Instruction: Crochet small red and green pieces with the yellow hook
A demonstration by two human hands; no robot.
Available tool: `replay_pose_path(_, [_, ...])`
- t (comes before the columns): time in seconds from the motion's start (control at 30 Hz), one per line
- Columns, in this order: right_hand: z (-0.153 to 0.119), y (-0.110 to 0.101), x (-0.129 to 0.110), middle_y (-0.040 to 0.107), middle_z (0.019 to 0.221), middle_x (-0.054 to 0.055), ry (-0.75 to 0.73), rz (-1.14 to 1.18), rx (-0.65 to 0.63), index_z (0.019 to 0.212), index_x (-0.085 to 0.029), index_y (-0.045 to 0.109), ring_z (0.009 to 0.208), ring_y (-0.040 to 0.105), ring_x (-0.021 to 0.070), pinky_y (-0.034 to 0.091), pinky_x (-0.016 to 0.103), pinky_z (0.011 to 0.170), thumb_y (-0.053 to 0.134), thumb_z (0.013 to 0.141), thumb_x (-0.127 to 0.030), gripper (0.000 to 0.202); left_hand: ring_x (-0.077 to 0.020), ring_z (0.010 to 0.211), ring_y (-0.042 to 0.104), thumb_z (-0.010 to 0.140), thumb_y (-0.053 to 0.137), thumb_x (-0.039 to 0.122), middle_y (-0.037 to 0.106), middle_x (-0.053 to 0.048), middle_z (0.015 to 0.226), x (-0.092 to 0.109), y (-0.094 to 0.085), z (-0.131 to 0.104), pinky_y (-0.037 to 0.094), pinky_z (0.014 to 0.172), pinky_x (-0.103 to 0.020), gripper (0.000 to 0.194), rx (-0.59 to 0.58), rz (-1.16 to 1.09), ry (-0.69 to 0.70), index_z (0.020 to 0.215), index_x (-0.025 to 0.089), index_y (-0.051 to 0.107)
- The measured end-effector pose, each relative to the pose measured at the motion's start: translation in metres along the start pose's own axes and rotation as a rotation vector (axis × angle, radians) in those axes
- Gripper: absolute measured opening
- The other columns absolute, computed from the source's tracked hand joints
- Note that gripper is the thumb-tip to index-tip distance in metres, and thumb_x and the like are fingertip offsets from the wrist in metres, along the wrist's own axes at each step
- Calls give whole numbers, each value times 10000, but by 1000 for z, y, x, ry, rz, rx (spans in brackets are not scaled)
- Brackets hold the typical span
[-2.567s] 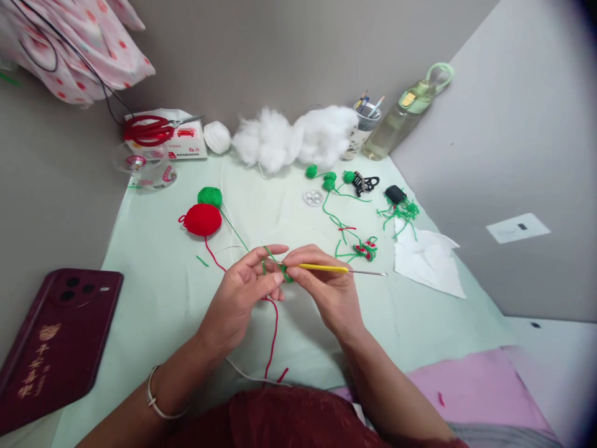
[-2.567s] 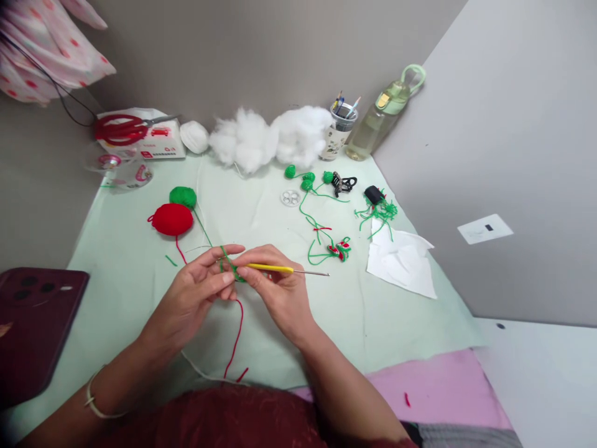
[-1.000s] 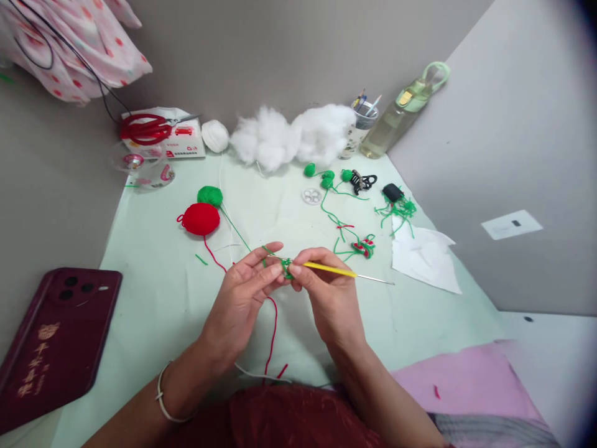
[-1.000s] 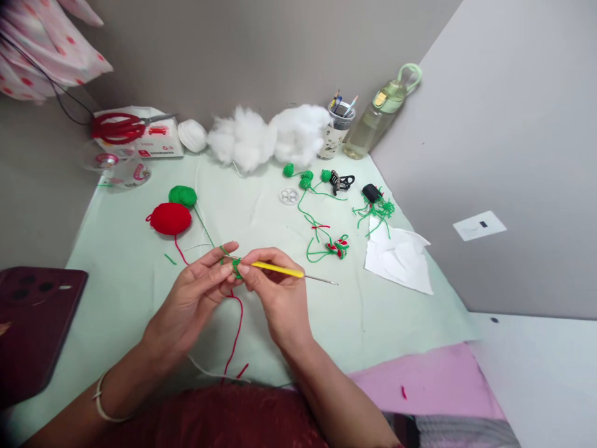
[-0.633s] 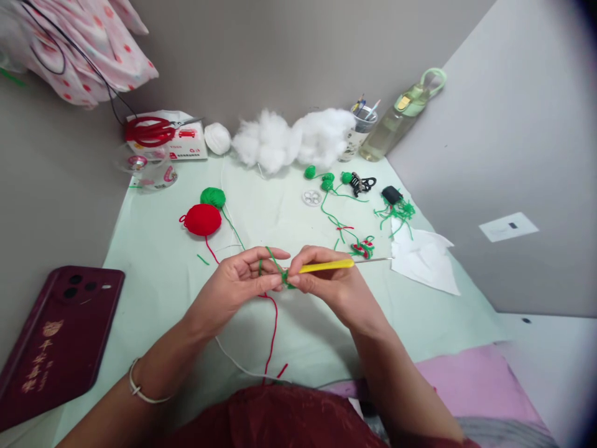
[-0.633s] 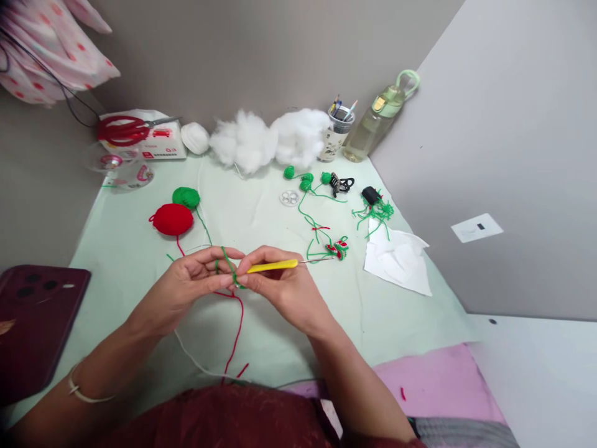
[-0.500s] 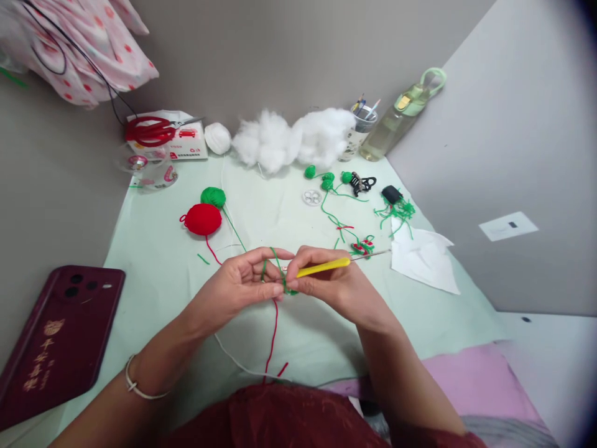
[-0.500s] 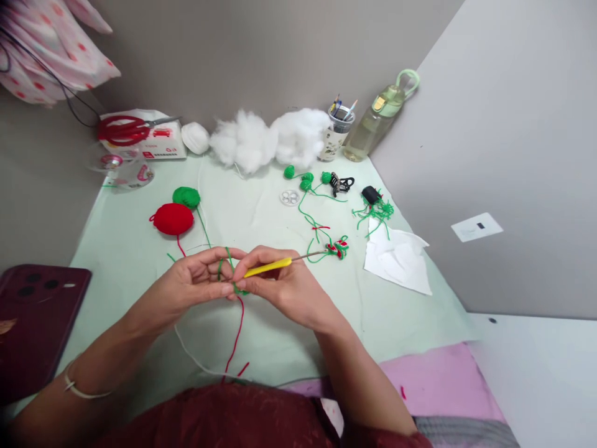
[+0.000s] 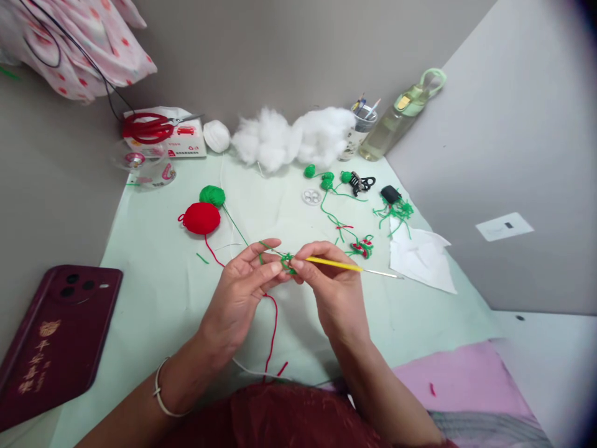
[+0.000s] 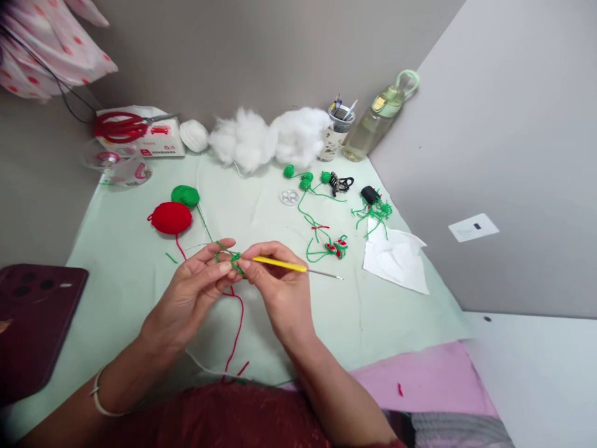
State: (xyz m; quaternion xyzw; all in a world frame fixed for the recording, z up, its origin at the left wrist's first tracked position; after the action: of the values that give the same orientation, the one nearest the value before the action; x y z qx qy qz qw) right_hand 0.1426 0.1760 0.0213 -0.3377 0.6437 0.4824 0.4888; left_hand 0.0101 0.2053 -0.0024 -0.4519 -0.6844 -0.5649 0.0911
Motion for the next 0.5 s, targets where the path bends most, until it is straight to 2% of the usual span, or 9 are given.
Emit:
replay_pose_path(0.07, [-4,-1,-1,734,756,-47,-21,2,52,811,-263,786,648,645,92,550,217,642,898,761,-185,145,-95,693,728,802,842,110,757,37,751,-2,-1,0,595,734,-191,263,-6,-9,-28,1044,186,770])
replay_pose_path(0.13, [-5,-1,-3,735,760,-47,-24,-19,45,807,-264,790,649,638,91,546,215,641,897,759,-179,145,-99,713,729,815,857,156,761,28,776,-3,-3,1,588,746,-196,232,-42,49,-53,1031,195,781])
replay_pose_path(0.3, [7,-2,-10,725,742,-37,47,-143,-129,787,-242,797,663,633,97,538,220,645,918,741,-214,132,-113,819,712,825,884,221,744,29,821,13,-11,3,549,824,-206,291,-80,337,59,1104,240,803])
replay_pose_path(0.5, [13,-2,-9,730,743,-26,117,-164,-265,811,-234,794,665,641,104,531,225,635,918,763,-255,135,-156,797,699,813,882,237,755,-9,845,19,-8,4,551,795,-273,313,-144,405,15,1113,216,799])
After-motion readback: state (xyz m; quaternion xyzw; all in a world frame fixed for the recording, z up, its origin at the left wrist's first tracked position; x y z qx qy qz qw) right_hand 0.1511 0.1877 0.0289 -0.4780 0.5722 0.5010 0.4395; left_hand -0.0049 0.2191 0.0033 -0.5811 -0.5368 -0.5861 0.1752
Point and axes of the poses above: each hand's wrist, its own z-axis towards the middle knuckle, its own y-axis out of the palm, x = y × z, the point moved 6 cm from there along z, towards the middle knuckle
